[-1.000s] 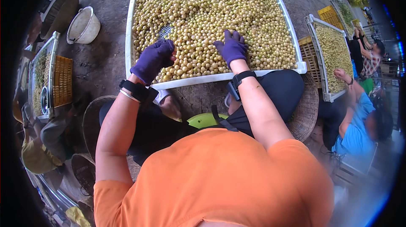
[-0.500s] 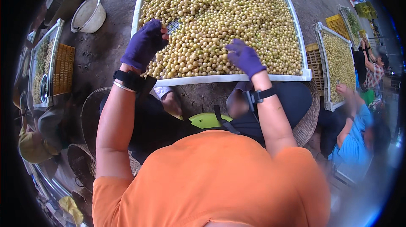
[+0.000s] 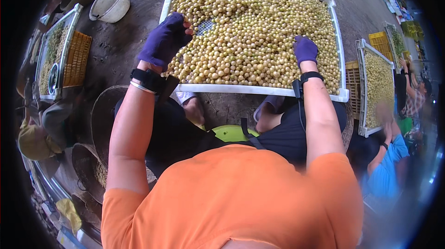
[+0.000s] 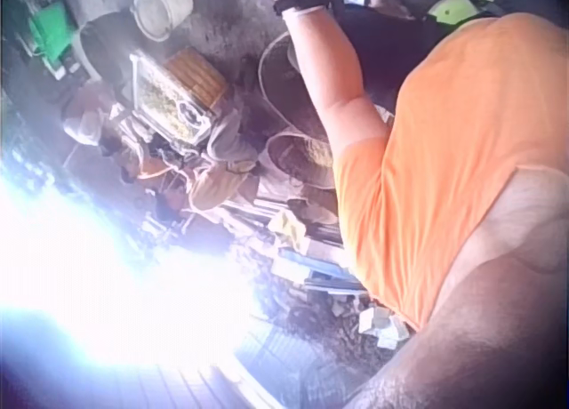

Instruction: Trimming stems from longan fruit and sorting them into crates.

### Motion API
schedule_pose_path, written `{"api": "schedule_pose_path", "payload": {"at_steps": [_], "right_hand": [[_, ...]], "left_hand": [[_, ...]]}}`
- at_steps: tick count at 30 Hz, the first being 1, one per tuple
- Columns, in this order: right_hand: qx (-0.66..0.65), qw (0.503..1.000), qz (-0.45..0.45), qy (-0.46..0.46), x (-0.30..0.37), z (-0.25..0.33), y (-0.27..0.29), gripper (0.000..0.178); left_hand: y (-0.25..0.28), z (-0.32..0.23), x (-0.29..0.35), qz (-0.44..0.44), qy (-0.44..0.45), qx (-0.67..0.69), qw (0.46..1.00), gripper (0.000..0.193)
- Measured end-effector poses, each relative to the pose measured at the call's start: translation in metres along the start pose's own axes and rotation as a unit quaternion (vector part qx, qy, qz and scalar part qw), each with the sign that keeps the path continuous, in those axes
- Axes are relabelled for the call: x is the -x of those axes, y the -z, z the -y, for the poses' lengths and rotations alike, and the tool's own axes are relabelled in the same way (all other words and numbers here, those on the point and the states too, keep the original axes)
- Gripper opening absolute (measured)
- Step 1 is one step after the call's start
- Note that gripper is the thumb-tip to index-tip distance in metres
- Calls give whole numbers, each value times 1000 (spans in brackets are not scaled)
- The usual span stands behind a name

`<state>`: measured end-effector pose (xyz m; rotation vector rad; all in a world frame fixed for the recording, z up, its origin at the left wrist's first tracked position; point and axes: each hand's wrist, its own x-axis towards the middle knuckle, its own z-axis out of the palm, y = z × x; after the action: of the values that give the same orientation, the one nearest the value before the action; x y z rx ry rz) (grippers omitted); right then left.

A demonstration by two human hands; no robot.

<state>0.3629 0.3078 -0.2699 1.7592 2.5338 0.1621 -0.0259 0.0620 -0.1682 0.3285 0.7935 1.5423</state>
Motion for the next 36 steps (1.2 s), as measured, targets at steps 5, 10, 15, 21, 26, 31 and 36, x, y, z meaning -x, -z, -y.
{"api": "schedule_pose_path", "payload": {"at_steps": [5,10,15,21,26,31,36], "right_hand": [[114,993,-25,32,1,3,-7,34],[124,992,-33,12,0,3,-18,40],[21,999,-50,3,-2,7,0,40],[-344,913,-53,212,38,84,25,19],[-166,951,39,259,69,124,38,18],[-119,956,92,253,61,128,44,27],[-165,952,113,231,53,120,47,33]], "left_hand": [[-9,-1,5,-37,-14,-37,999,19],[-13,-1,4,-43,-14,-48,998,19],[-13,0,1,-50,-13,-43,998,18],[-16,2,2,-42,-20,-61,997,18],[-14,3,5,-39,-20,-59,997,18],[-12,4,4,-51,-25,-52,997,17],[-15,5,3,-47,-23,-51,997,16]]}}
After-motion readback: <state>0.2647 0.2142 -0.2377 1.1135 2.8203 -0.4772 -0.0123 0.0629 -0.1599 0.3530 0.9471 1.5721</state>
